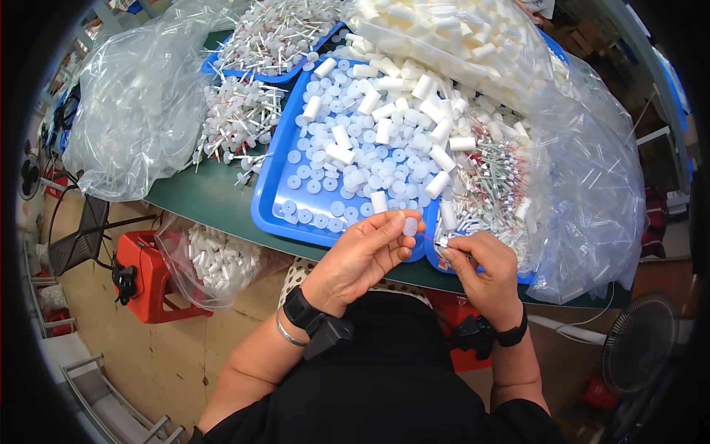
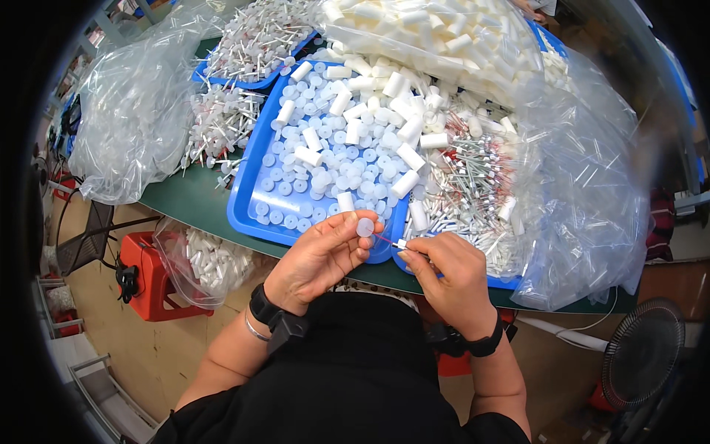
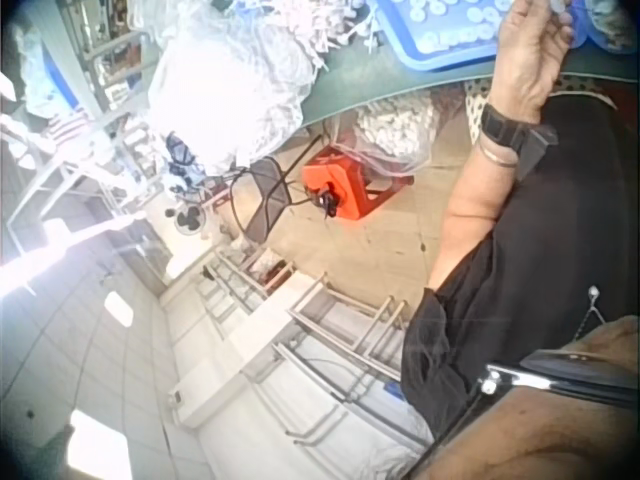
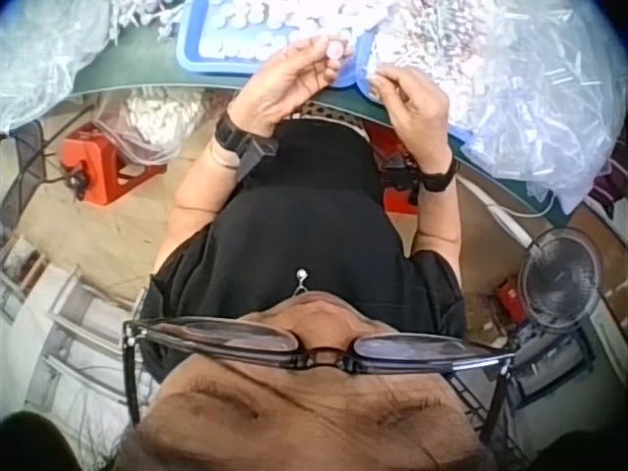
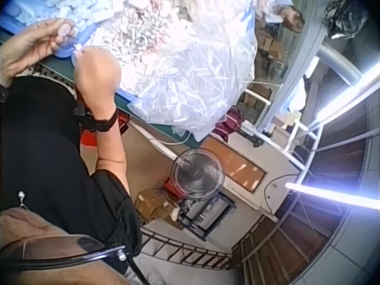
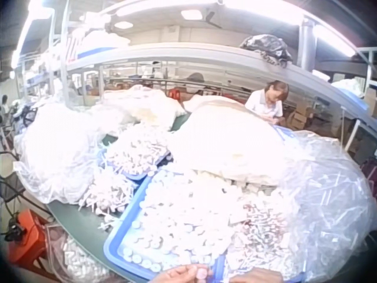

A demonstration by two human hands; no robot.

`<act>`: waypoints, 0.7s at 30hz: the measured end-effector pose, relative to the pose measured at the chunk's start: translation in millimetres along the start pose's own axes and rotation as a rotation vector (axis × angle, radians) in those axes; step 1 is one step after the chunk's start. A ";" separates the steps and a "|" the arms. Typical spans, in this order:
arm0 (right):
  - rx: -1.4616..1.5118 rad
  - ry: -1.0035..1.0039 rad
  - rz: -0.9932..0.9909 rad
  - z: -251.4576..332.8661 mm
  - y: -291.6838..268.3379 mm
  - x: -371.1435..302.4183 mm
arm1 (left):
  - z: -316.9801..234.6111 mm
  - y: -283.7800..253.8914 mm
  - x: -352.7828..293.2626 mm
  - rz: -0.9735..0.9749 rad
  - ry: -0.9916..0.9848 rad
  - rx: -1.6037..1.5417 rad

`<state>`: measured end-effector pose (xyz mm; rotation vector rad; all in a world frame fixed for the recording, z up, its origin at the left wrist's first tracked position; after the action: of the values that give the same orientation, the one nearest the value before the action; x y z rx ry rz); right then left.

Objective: The person repeatedly picks up small white cylindrical plastic pieces and thin metal rods from blue trays. They insert the metal rods into the plastic cylinders one by one and place the assembled units into a clear plastic bag on the table.

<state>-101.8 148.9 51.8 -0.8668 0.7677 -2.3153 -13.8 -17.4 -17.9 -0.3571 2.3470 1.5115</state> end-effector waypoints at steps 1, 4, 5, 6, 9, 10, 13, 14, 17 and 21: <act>-0.001 -0.008 -0.012 -0.3 -0.2 -0.2 | 0.3 0.1 0.1 0.002 0.000 0.004; -0.021 -0.052 -0.035 -1.0 -0.7 0.1 | -0.1 2.1 -3.1 -0.046 0.049 0.141; -0.038 -0.080 -0.036 -0.1 -1.7 1.6 | -0.3 3.9 -4.5 -0.055 0.064 0.184; -0.055 -0.108 -0.037 1.0 -3.1 2.5 | -0.8 7.2 -6.1 -0.065 0.078 0.228; -0.044 -0.140 -0.029 7.2 0.5 2.6 | 5.1 10.6 -6.7 -0.052 0.048 0.264; -0.014 -0.087 -0.038 7.1 3.1 0.8 | 8.5 11.0 -6.5 -0.040 0.026 0.259; 0.022 -0.010 -0.074 5.2 12.3 -6.0 | 19.1 8.8 -4.0 -0.055 -0.013 0.112; -0.003 -0.040 -0.090 5.7 14.1 -6.9 | 22.3 8.0 -3.0 -0.045 -0.012 0.101; -0.155 -0.174 -0.106 12.0 15.6 -5.3 | 26.4 6.3 -1.4 -0.028 -0.017 0.073; -0.159 -0.211 -0.124 8.6 17.9 -6.6 | 22.6 9.4 -2.2 -0.105 0.000 0.104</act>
<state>-86.4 138.1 42.7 -1.2395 0.8345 -2.2434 -12.3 7.2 -17.9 -0.4461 2.3568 1.3362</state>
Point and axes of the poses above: each hand's wrist, its own x-axis towards the middle knuckle, its own y-axis out of the palm, z = x × y, the point moved 2 cm from there along x, towards the middle knuckle, and after that the axes turned 8 degrees about -z, right-handed, at the moved point
